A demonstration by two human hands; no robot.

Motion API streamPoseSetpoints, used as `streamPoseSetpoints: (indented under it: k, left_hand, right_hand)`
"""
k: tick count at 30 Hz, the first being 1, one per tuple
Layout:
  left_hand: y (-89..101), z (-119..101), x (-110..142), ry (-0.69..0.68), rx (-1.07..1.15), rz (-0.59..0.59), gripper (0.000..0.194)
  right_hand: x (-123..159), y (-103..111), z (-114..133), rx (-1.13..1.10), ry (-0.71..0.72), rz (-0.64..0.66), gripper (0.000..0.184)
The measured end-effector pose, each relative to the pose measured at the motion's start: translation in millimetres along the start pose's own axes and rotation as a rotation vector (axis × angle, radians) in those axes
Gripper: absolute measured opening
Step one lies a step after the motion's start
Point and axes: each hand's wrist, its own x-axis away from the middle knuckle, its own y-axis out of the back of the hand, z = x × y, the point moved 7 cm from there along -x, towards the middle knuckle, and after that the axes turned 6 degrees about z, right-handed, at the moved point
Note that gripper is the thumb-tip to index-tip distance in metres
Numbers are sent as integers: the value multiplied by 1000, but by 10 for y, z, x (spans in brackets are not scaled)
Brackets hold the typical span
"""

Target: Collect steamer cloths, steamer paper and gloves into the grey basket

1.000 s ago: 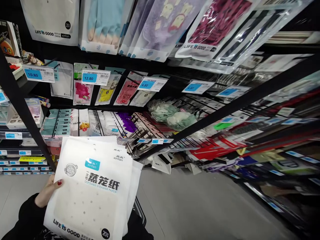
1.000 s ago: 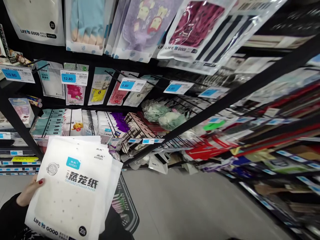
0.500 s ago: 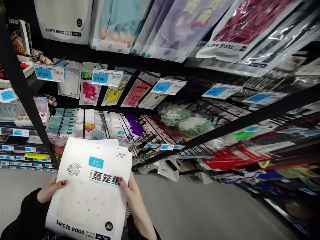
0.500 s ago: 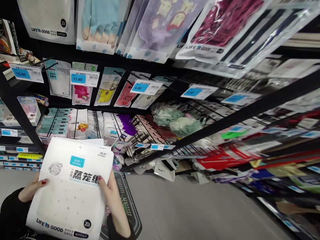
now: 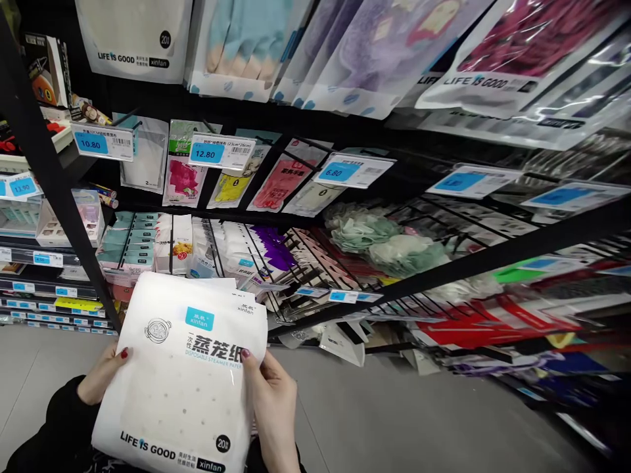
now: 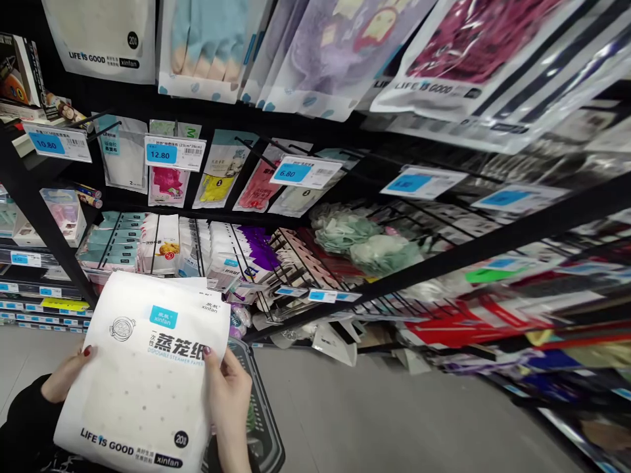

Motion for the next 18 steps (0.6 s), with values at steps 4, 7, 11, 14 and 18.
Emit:
streamPoseSetpoints:
  k: [4,7,11,14,18]
  left_hand:
    - [-104,-34,-33,-12,14,87,45]
    - [-69,-42,-43,-20,29,40,40]
    - [-1,-30,-47,-28,60,2,35]
    - [53,-15,-62,-30,86,-39,34]
    - [65,-32,-92,-37,71,-60,37]
  right_hand:
    - [76,116,16,282,121,-202,58]
    - [128,274,38,406,128,-367,63]
    - [160,456,-81,108,30,-372,57]
    - [219,200,-244,-231,-105,20,58]
    - [363,-28,-361,-295,-267,315,42]
